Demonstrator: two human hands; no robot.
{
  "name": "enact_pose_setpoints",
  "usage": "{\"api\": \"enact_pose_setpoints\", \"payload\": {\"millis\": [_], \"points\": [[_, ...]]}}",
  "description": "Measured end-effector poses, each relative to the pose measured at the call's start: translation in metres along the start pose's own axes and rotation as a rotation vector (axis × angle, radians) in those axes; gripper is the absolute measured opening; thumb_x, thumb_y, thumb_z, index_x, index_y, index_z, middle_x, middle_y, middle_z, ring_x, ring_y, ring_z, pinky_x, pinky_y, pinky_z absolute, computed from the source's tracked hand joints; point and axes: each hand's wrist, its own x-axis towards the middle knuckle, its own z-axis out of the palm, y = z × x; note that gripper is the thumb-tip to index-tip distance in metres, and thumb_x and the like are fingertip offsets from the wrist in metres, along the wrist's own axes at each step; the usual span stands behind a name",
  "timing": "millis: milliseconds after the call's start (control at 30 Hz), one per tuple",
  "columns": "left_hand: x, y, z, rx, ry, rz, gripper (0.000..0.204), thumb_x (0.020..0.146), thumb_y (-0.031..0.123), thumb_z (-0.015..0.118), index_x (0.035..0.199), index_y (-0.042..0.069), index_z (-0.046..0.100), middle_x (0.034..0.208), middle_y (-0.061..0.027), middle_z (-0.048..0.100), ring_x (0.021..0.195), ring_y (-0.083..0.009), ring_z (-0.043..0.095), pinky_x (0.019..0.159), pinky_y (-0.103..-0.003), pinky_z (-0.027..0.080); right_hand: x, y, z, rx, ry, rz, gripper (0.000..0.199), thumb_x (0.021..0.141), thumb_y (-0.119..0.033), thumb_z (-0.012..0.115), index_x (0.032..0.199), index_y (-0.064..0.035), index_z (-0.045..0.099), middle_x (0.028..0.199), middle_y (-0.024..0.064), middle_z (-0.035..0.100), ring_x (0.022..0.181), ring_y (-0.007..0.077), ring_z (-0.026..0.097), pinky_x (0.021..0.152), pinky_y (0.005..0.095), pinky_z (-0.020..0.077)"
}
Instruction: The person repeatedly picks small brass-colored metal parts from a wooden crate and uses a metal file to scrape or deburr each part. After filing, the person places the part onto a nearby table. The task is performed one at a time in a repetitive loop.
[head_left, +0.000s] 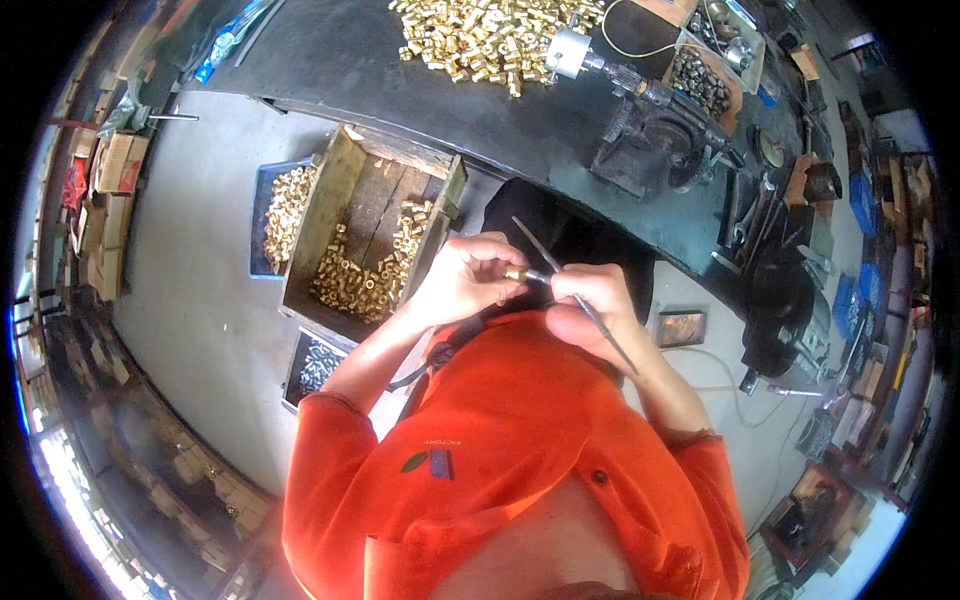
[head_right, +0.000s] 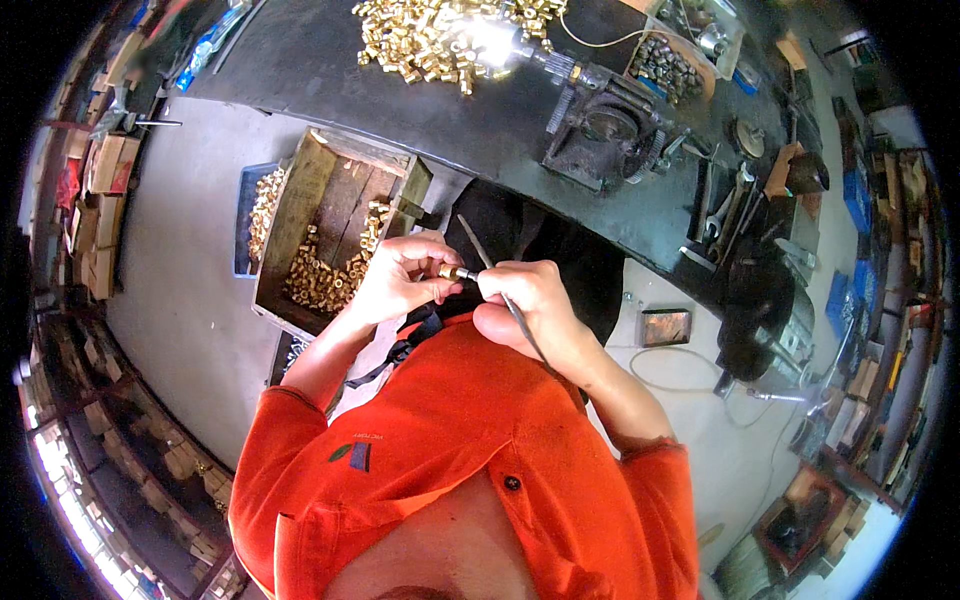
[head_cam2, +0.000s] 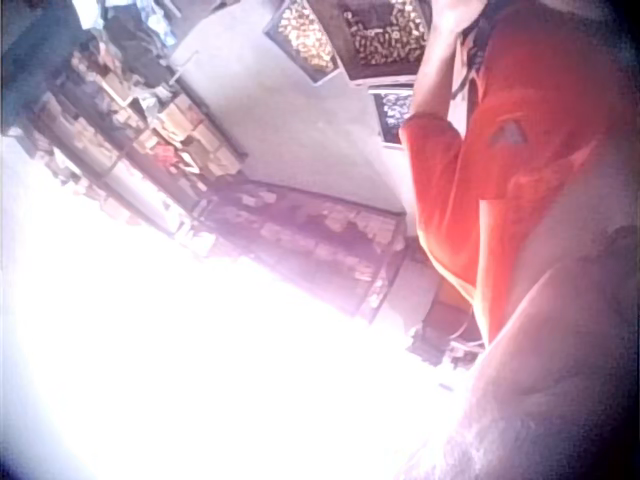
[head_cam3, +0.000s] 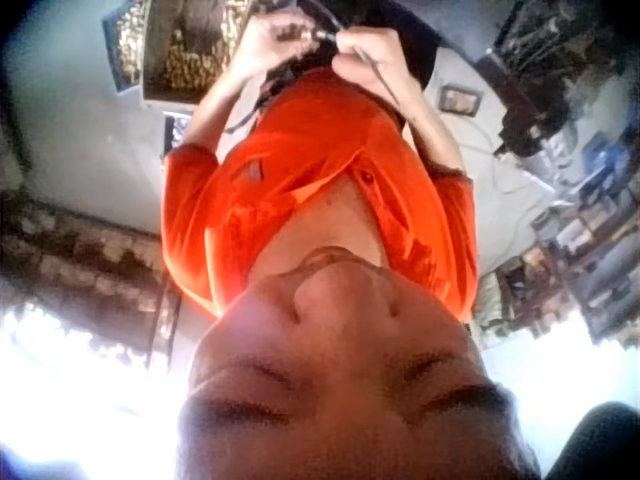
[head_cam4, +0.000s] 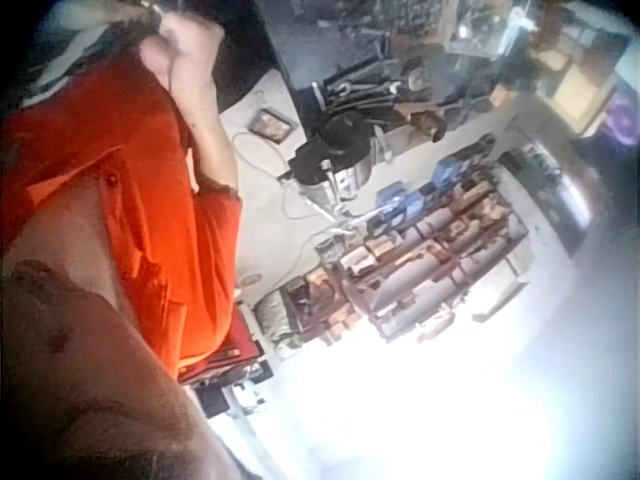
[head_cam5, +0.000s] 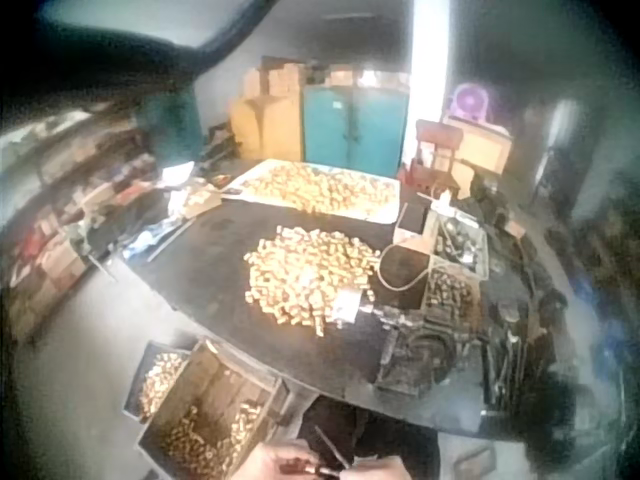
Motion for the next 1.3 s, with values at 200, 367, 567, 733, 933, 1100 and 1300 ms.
{"api": "enact_pose_setpoints", "payload": {"millis": [200,367,567,733,933,1100,1300], "points": [[0.005,0.018,0.009,0.549,0.07,0.218,0.025,0.066,-0.004,0.072,0.089,0.003,0.065,0.078,-0.0059,0.057,0.067,-0.0162,0.061,0.055,-0.027,0.047,0.001,-0.002,0.007,-0.116,0.006,0.018,0.022,0.061,-0.007,0.064,0.06,-0.0027,0.043,0.055,0.0131,0.044,0.046,0.0303,0.045,0.045,0.0355,0.0352],[0.015,0.022,0.002,0.499,0.004,0.271,0.026,0.067,0.0,0.074,0.092,0.003,0.065,0.078,-0.0068,0.06,0.068,-0.0182,0.061,0.057,-0.027,0.048,0.0,0.007,0.008,-0.042,0.045,0.006,0.023,0.062,-0.004,0.062,0.06,-0.0022,0.039,0.054,0.0126,0.042,0.045,0.0274,0.042,0.044,0.0348,0.0329],[0.011,0.011,0.002,-0.172,-0.079,-0.118,0.021,0.088,0.011,0.063,0.1,-0.005,0.059,0.079,-0.0066,0.063,0.062,-0.0128,0.06,0.061,-0.026,0.051,0.0,0.012,0.01,0.034,0.091,-0.035,0.023,0.063,-0.004,0.061,0.06,-0.002,0.038,0.054,0.0109,0.038,0.045,0.025,0.039,0.045,0.0342,0.0305],[0.012,0.003,-0.003,-0.1,0.095,-0.149,0.012,0.083,0.003,0.065,0.094,-0.002,0.061,0.072,-0.0024,0.061,0.059,-0.0075,0.056,0.055,-0.022,0.047,-0.003,0.023,0.01,0.076,0.114,0.019,0.024,0.062,-0.006,0.061,0.058,-0.0025,0.038,0.052,0.0083,0.035,0.044,0.0203,0.037,0.044,0.0327,0.0279],[0.017,-0.013,-0.023,0.737,0.423,0.123,0.013,0.064,0.001,0.063,0.077,0.003,0.063,0.066,-0.0094,0.056,0.057,-0.0227,0.058,0.052,-0.032,0.045,-0.003,-0.013,-0.004,0.166,-0.006,-0.114,0.03,0.067,-0.018,0.061,0.054,-0.0053,0.036,0.051,0.0062,0.033,0.042,0.0203,0.035,0.041,0.033,0.0255],[0.013,-0.016,-0.022,0.794,0.411,0.146,0.018,0.06,0.002,0.065,0.078,0.006,0.063,0.068,-0.0095,0.055,0.059,-0.0281,0.058,0.053,-0.035,0.046,0.003,-0.016,0.007,0.118,-0.045,-0.07,0.028,0.066,-0.016,0.06,0.056,-0.0038,0.037,0.051,0.0065,0.035,0.042,0.0205,0.037,0.042,0.0327,0.027],[0.012,-0.03,-0.029,0.823,0.47,0.259,0.024,0.058,0.0,0.068,0.081,0.005,0.063,0.064,-0.0055,0.05,0.048,-0.0167,0.045,0.046,-0.03,0.036,0.018,-0.016,0.014,0.126,-0.027,-0.05,0.024,0.065,-0.011,0.057,0.055,-0.0018,0.038,0.052,0.0084,0.034,0.043,0.0194,0.037,0.043,0.0326,0.0274]]}}
